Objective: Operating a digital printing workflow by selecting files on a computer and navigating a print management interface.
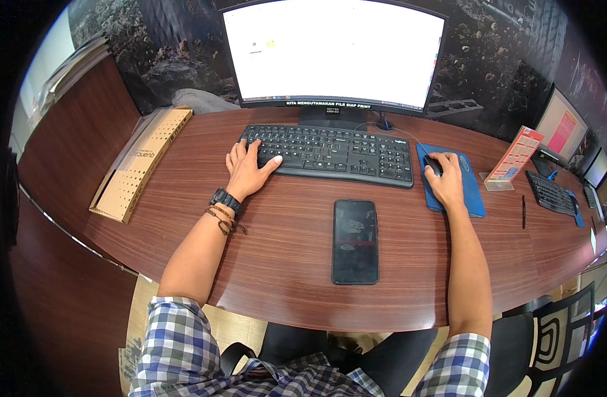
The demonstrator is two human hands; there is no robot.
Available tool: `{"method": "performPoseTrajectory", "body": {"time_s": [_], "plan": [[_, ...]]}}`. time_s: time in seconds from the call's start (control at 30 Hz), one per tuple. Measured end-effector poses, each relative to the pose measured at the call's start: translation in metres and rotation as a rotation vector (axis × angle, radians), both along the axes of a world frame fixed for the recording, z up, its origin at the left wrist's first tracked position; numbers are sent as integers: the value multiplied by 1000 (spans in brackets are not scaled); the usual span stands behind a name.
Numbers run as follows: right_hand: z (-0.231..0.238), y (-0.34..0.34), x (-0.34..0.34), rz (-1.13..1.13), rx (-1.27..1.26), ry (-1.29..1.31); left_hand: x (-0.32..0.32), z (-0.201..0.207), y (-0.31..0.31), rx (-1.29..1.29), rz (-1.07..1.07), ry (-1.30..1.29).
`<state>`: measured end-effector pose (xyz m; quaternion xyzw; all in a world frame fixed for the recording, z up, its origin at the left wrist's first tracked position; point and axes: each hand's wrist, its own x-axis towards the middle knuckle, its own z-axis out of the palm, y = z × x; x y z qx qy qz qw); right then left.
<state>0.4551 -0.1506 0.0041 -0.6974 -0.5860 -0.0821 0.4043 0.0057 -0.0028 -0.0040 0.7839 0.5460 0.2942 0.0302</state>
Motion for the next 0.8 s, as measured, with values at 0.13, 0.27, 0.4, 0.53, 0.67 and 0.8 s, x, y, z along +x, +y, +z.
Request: {"method": "performPoseTrajectory", "body": {"time_s": [0.13, 0.27, 0.4, 0.53, 0.67, 0.8], "plan": [[0, 0, 2, 12, -7, -4, 0, 1, -1, 0, 3, -5], [1, -1, 1, 75, 0, -21, 1, 2, -3, -13, 1, -9], [3, -1, -2, 73, -5, 1, 0, 1, -1, -1, 7, -12], [2, -1, 0, 58, -12, -4, 1, 1, -1, 5, 0, -12], [1, 1, 1, 69, -5, -12, 1, 1, -1, 8, 9, -6], [2, 1, 0, 64, -10, -5, 1, 1, -1, 3, 4, -12]]}}
